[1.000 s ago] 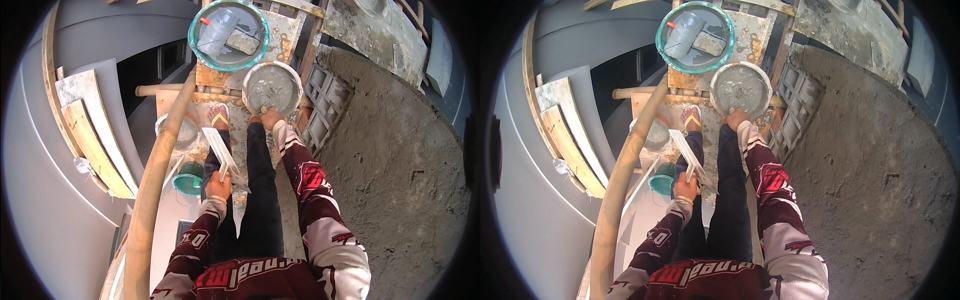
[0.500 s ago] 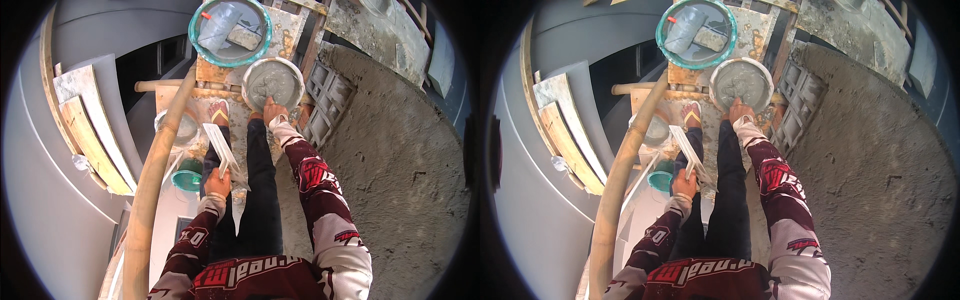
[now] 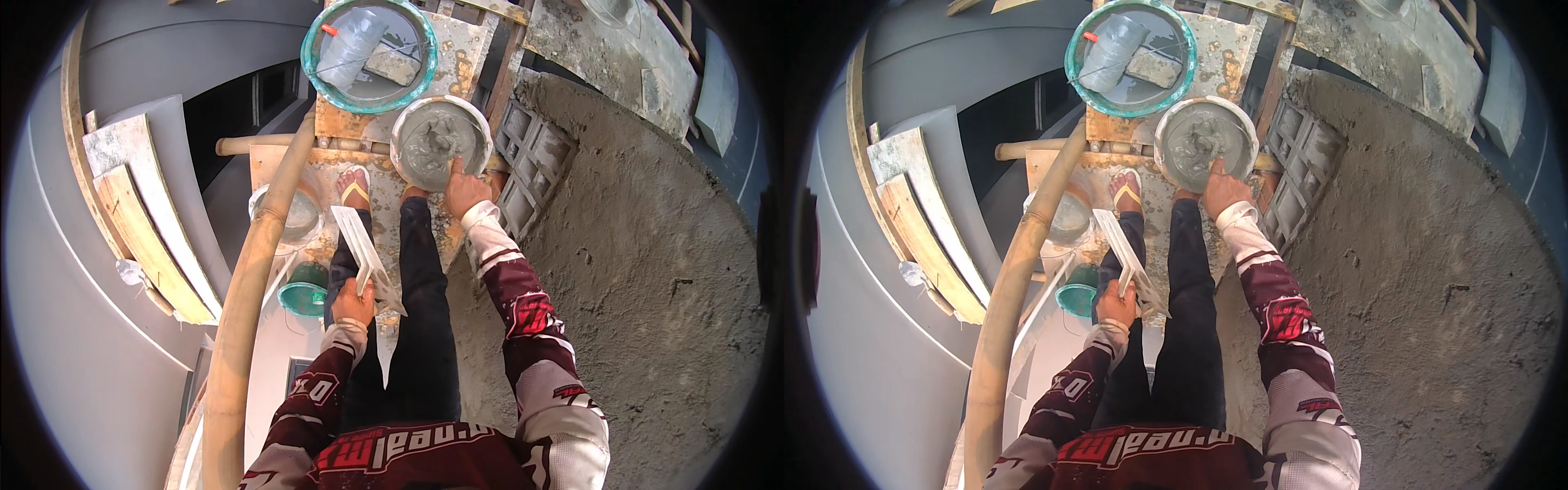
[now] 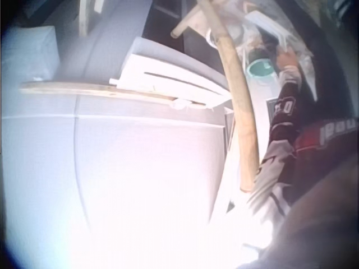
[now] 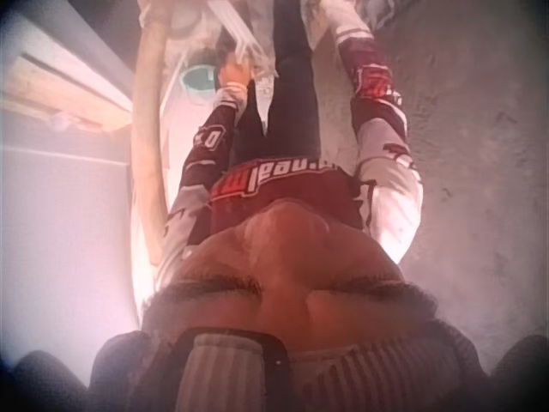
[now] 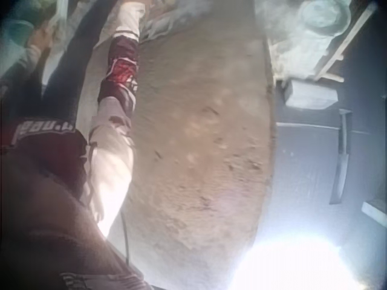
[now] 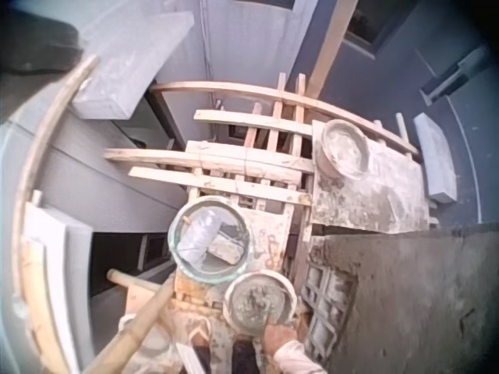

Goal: The person applies a liquid to a freshly plastered wall using a small bottle and brush, then mixes cement in a bucket with a trowel. The person works on scaffolding outside a building.

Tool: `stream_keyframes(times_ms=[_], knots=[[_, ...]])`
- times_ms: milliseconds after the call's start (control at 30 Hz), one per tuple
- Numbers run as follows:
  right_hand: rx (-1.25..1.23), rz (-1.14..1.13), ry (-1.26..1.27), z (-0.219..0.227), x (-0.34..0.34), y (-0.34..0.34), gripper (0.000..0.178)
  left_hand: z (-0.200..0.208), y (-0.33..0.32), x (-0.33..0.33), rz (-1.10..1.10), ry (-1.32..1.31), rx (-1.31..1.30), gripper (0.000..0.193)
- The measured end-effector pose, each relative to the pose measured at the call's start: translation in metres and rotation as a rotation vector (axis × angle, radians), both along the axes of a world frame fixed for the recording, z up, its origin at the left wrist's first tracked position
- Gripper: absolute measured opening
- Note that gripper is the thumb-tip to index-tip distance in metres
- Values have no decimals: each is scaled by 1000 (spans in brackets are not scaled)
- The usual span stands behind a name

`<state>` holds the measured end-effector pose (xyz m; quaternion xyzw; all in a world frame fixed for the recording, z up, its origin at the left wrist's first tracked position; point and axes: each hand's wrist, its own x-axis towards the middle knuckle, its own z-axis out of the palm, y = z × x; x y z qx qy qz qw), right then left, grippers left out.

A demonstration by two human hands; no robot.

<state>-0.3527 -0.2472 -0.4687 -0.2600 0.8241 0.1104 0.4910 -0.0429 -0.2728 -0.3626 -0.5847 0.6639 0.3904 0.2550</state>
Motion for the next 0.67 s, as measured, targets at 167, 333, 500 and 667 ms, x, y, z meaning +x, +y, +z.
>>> stream_keyframes(times_ms=[167, 333, 500, 667], knots=[[-70, -128, 55, -108, 6, 21, 40, 3, -8, -6, -18, 5, 15, 30], [-73, -1304, -592, -39, -22, 33, 32, -2, 2, 0, -10, 8, -21, 31], [-141, -65, 61, -2, 28, 49, 38, -3, 4, 2, -25, 20, -37, 30], [51, -87, 7, -40, 47, 14, 55, -3, 4, 1, -28, 22, -29, 30]])
